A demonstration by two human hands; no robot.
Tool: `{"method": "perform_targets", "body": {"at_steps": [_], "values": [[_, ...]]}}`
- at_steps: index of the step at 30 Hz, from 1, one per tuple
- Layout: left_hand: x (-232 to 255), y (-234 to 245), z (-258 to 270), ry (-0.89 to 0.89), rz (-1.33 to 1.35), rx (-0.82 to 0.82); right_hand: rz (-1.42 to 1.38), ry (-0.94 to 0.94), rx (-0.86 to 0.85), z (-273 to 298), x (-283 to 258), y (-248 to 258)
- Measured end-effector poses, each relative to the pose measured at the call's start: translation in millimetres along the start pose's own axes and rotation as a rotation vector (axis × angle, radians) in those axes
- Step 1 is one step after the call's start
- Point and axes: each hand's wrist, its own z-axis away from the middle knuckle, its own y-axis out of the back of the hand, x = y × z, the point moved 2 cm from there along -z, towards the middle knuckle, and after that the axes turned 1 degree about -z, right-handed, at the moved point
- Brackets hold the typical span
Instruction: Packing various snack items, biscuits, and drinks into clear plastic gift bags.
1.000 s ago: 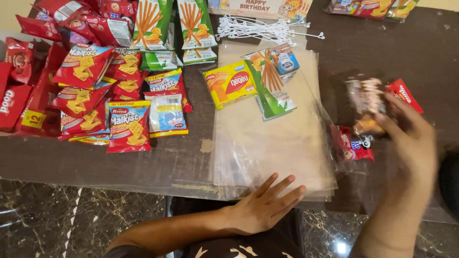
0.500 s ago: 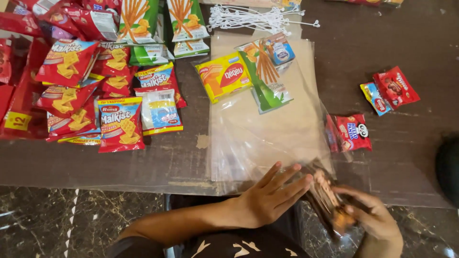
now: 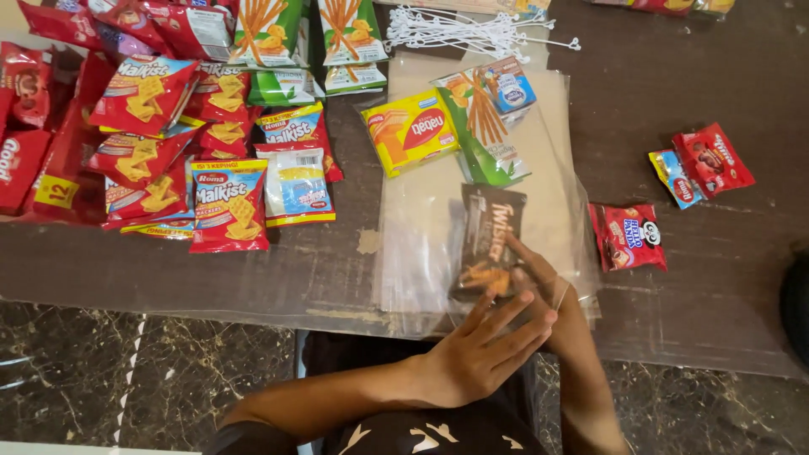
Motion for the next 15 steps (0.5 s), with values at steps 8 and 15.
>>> {"method": "perform_targets", "body": {"at_steps": [8, 15], "values": [[0, -5, 4, 0.017, 0.030, 0.026, 0.263, 0.024, 0.058, -19, 17, -26], [0, -12, 13, -0.001, 0.064, -0.026, 0.611, -0.289, 0.032, -43, -28, -12]]}}
